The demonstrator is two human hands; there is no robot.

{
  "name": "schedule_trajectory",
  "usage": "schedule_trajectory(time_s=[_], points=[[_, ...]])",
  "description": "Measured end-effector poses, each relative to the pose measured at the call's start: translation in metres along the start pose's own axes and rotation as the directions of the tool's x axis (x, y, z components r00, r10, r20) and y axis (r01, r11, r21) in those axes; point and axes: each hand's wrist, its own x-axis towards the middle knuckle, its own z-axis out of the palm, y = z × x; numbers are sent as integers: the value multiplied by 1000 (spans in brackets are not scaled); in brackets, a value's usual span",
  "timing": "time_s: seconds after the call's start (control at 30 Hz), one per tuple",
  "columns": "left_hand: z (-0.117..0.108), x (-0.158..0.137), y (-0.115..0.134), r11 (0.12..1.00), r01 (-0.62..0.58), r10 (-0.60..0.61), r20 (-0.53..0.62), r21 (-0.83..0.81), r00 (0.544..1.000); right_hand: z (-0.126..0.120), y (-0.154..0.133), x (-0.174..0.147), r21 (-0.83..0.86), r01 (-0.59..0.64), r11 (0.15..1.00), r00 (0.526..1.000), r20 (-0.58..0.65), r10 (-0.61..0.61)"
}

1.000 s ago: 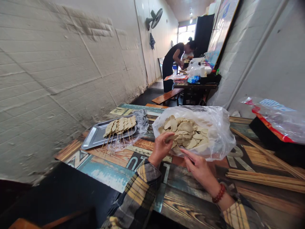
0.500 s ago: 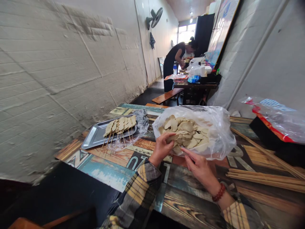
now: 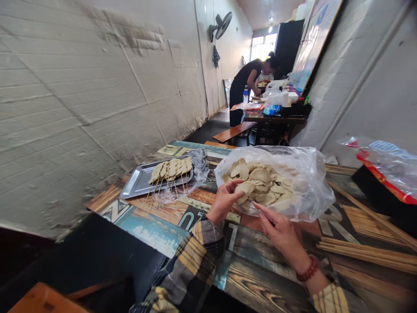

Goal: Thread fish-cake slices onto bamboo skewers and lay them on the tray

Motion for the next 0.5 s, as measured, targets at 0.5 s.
schedule_trajectory(time_s=[0.5], points=[[-1, -2, 0, 994, 86, -89, -37, -74, 995, -3, 2, 0, -63, 66, 996, 997, -27, -68]])
